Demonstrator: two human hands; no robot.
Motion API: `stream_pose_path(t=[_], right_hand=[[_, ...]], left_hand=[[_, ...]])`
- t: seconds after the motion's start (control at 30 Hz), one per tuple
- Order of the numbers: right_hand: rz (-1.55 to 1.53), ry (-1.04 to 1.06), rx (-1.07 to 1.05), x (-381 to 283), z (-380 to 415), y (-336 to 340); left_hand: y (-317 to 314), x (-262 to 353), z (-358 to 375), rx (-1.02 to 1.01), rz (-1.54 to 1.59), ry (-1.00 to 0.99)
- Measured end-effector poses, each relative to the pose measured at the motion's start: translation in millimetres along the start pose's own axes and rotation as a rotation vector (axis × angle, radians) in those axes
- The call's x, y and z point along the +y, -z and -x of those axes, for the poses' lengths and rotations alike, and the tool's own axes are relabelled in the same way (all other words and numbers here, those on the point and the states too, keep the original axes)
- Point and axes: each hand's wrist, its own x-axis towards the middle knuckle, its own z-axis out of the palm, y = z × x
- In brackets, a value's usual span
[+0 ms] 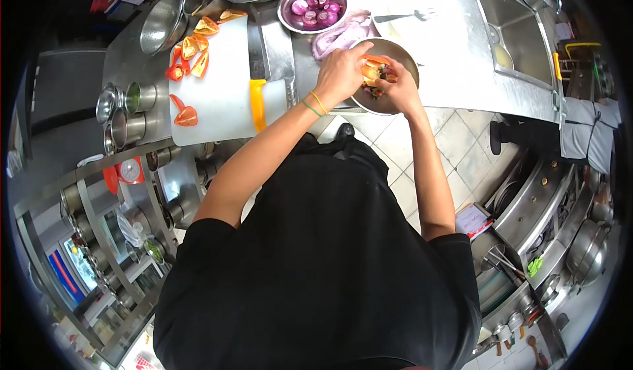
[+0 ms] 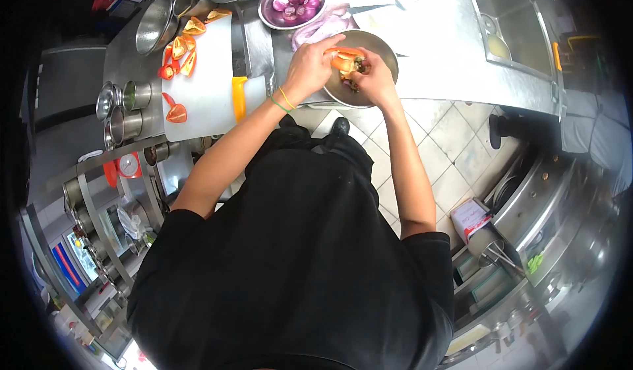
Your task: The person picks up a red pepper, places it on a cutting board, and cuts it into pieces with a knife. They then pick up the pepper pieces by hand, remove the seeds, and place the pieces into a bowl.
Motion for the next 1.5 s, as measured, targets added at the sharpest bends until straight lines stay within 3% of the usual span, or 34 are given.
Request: stream_pose_path(t=[0.07, 0.13, 0.17, 0.2, 0.23, 0.27, 0.3, 0.33, 0.4, 0.47, 0.57, 0.63, 0.7, 0.8, 0.9, 0.97, 1.07, 1.3, 1.37, 1.43, 1.47, 1.5], right_hand=[[0.143, 0.079, 0.095, -0.4, 3.2, -4.9], [0.404, 0.290, 0.161, -3.1, 4.7, -9.7], [0.413, 0.267, 0.126, -6.4, 3.8, -11.2], [0.544, 0.276, 0.164, -3.5, 2.8, -11.2], [0.664, 0.309, 0.191, 1.7, -2.7, -12.5], [0.628, 0.280, 0.201, 15.3, -12.8, -11.8], [0.633, 0.390, 0.271, 35.1, -21.8, -8.1], [0.483, 0.400, 0.316, 27.6, -18.1, -9.9], [0.521, 0.438, 0.330, 11.2, -12.0, -9.2], [0.798, 0.634, 0.372, 18.9, -12.8, -6.4], [0.814, 0.691, 0.448, -16.4, -4.7, -36.1], [0.585, 0.417, 0.261, -47.9, -2.5, -59.6], [0.531, 0.364, 0.108, -88.8, -11.1, -108.3], [0.493, 0.456, -0.158, -113.2, -47.1, -198.0], [0.660, 0.399, -0.254, -146.5, -63.3, -299.1], [0.800, 0.470, -0.216, -154.2, -74.5, -351.2], [1.006, 0.419, -0.134, -150.3, -93.7, -401.7], [1.099, 0.305, -0.112, -138.7, -108.6, -409.5], [0.904, 0.462, -0.203, -137.7, -110.4, -392.7], [0.877, 0.558, -0.236, -153.1, -90.3, -368.4], [0.852, 0.655, -0.287, -163.1, -73.9, -352.5], [0.874, 0.773, -0.302, -171.5, -60.1, -334.1]], left_hand=[[1.6, -1.5, 0.2, 0.026, 0.001, 0.002], [3.8, 0.1, 1.1, 0.019, 0.062, 0.003], [10.6, 10.0, 0.7, -0.054, 0.104, 0.122], [7.8, 6.4, 0.4, 0.028, 0.106, -0.009], [6.7, 4.1, 1.2, -0.012, 0.165, 0.037], [4.8, -0.2, 2.1, 0.094, 0.177, -0.056], [16.6, 5.1, 4.3, 0.025, 0.172, 0.041], [9.8, -11.1, 3.8, 0.160, 0.170, -0.107], [38.2, -11.8, 14.4, 0.193, 0.116, -0.047], [73.7, -30.0, 29.3, 0.162, 0.029, -0.014], [120.6, -89.5, 69.2, 0.306, 0.035, 0.040], [158.7, -132.8, 106.0, 0.410, -0.047, 0.159], [196.6, -173.5, 141.7, 0.461, -0.100, 0.307], [238.4, -219.0, 182.6, 0.538, -0.070, 0.414], [257.8, -238.9, 203.1, 0.604, 0.007, 0.406], [270.9, -237.4, 211.5, 0.631, -0.018, 0.382], [283.6, -224.7, 227.2, 0.678, -0.005, 0.362], [292.8, -207.1, 233.0, 0.664, 0.280, 0.316], [287.3, -203.9, 218.2, 0.633, 0.342, 0.253], [275.9, -199.7, 197.8, 0.615, 0.712, 0.260], [273.6, -194.1, 185.3, 0.598, 0.712, 0.253], [273.5, -185.7, 169.7, 0.493, 0.830, 0.360]])
